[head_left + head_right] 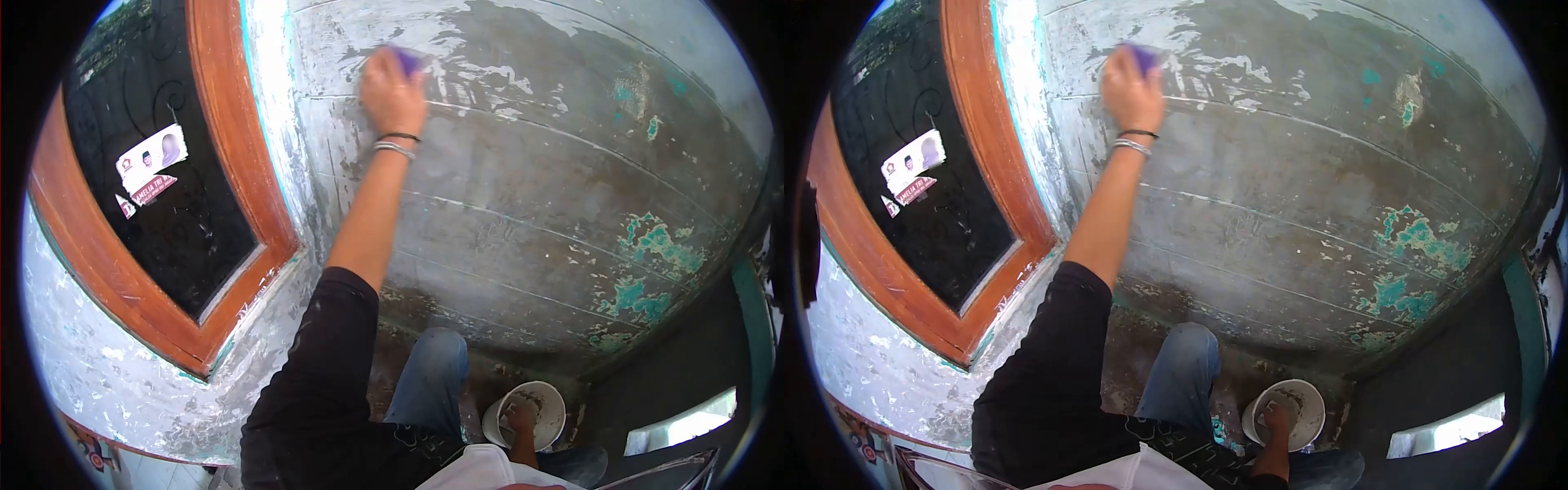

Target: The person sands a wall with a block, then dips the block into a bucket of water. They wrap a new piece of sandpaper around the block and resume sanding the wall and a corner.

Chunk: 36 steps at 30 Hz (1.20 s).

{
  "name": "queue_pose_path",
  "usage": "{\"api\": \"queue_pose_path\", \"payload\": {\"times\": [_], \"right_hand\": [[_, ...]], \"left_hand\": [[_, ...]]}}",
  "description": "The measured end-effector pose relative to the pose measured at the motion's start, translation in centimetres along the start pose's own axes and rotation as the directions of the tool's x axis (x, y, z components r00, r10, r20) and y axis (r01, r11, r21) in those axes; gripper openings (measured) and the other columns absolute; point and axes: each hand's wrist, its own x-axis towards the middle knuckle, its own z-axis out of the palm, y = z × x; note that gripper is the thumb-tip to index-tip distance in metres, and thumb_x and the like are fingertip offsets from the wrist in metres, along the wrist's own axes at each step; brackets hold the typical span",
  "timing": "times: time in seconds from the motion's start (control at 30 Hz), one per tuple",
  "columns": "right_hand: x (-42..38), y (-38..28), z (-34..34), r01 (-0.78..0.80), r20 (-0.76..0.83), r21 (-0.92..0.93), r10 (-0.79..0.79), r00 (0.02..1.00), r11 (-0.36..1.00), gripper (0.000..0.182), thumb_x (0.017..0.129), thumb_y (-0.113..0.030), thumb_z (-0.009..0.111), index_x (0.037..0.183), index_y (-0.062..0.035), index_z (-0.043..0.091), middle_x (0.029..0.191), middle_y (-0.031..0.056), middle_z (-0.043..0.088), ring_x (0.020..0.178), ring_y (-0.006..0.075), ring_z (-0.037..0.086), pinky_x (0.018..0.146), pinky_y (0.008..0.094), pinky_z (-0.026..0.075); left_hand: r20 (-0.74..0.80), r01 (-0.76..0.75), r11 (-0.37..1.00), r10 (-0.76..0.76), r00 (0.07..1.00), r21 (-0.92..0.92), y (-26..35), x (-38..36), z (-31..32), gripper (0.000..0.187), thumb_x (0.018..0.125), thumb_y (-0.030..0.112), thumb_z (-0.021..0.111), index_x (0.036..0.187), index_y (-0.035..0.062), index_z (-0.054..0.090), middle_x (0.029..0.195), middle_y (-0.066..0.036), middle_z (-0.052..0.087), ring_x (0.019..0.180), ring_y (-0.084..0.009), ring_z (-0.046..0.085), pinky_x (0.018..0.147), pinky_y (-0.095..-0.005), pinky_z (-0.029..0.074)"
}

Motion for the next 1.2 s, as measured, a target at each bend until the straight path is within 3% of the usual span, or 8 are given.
{"api": "queue_pose_path", "payload": {"times": [0.07, 0.3, 0.47, 0.53, 0.7, 0.87, 1.07, 1.2], "right_hand": [[0.8, 0.6, 0.6, 0.000, 0.054, 0.077, -0.004, 0.999, 0.997, 0.045, 0.081, -0.043, 0.055, 0.107, -0.0079, 0.066, 0.112, 0.0204, 0.060, 0.106, 0.0366, 0.055, 0.095, 0.0439, 0.040], [4.7, 4.1, 4.5, 0.221, 0.134, -0.162, -0.200, 0.971, 0.962, 0.038, 0.079, -0.035, 0.056, 0.105, -0.0080, 0.066, 0.108, 0.0176, 0.062, 0.104, 0.0358, 0.056, 0.094, 0.0440, 0.041], [1.7, 0.5, 1.2, 0.154, -0.120, 0.144, -0.137, 0.983, 0.977, 0.042, 0.080, -0.039, 0.052, 0.105, -0.0066, 0.065, 0.107, 0.0226, 0.060, 0.104, 0.0390, 0.056, 0.092, 0.0456, 0.042], [3.4, 2.2, 3.7, 0.156, 0.035, -0.047, -0.154, 0.987, 0.987, 0.043, 0.080, -0.040, 0.052, 0.103, -0.0060, 0.065, 0.106, 0.0230, 0.061, 0.103, 0.0387, 0.056, 0.091, 0.0450, 0.043], [3.9, 3.8, 5.6, 0.151, 0.169, -0.106, -0.132, 0.977, 0.983, 0.043, 0.081, -0.041, 0.052, 0.102, -0.0055, 0.065, 0.105, 0.0229, 0.061, 0.101, 0.0382, 0.057, 0.090, 0.0446, 0.044], [3.8, 3.6, 5.3, 0.147, 0.189, -0.090, -0.128, 0.973, 0.985, 0.043, 0.081, -0.040, 0.051, 0.102, -0.0056, 0.065, 0.105, 0.0225, 0.061, 0.101, 0.0381, 0.057, 0.089, 0.0447, 0.044], [4.4, 3.8, 6.3, 0.163, 0.238, -0.107, -0.134, 0.962, 0.981, 0.042, 0.082, -0.040, 0.050, 0.102, -0.0059, 0.065, 0.105, 0.0219, 0.061, 0.100, 0.0379, 0.057, 0.089, 0.0448, 0.044], [4.6, 3.4, 6.5, 0.163, 0.255, -0.110, -0.131, 0.958, 0.980, 0.042, 0.082, -0.039, 0.050, 0.102, -0.0060, 0.065, 0.105, 0.0216, 0.061, 0.100, 0.0377, 0.058, 0.089, 0.0448, 0.044]], "left_hand": [[-0.028, 0.166, 0.985, -0.167, 0.986, -0.048, -1.1, -0.5, 0.8, 0.065, 0.081, 0.036, 0.061, 0.130, -0.0006, 0.040, 0.124, -0.020, 0.045, 0.108, -0.0364, 0.046, 0.089, -0.0470, 0.038], [0.064, -0.457, 0.828, 0.501, 0.863, -0.324, 5.8, 2.3, -0.7, 0.061, 0.081, 0.035, 0.061, 0.131, 0.0044, 0.042, 0.121, -0.017, 0.049, 0.106, -0.0347, 0.048, 0.090, -0.0442, 0.039], [-0.278, 0.062, 0.996, -0.077, 0.958, -0.060, -4.3, 10.2, 4.1, 0.046, 0.079, 0.026, 0.062, 0.117, 0.0023, 0.051, 0.105, -0.017, 0.053, 0.093, -0.0354, 0.050, 0.082, -0.0462, 0.041], [-0.165, 0.109, 0.994, -0.110, 0.980, -0.014, -2.4, 10.1, 3.6, 0.050, 0.078, 0.028, 0.063, 0.118, 0.0015, 0.051, 0.110, -0.017, 0.053, 0.099, -0.0350, 0.050, 0.086, -0.0453, 0.041], [-0.032, -0.461, 0.843, 0.471, 0.881, -0.278, 4.3, 8.5, 0.9, 0.051, 0.078, 0.027, 0.064, 0.122, 0.0058, 0.051, 0.115, -0.017, 0.052, 0.109, -0.0344, 0.048, 0.094, -0.0430, 0.038], [-0.126, 0.191, 0.978, -0.200, 0.972, -0.084, -7.2, 11.5, 2.0, 0.047, 0.079, 0.033, 0.063, 0.112, 0.0001, 0.055, 0.110, -0.022, 0.052, 0.101, -0.0357, 0.050, 0.085, -0.0450, 0.042], [-0.031, -0.335, 0.933, 0.334, 0.942, -0.135, 0.6, 8.0, 0.5, 0.053, 0.077, 0.031, 0.065, 0.120, 0.0034, 0.051, 0.112, -0.019, 0.051, 0.103, -0.0348, 0.050, 0.088, -0.0449, 0.042], [-0.040, 0.129, 0.989, -0.132, 0.990, -0.078, -5.8, 10.7, 1.2, 0.053, 0.078, 0.035, 0.065, 0.119, 0.0034, 0.054, 0.113, -0.017, 0.050, 0.099, -0.0332, 0.052, 0.086, -0.0422, 0.043]]}}
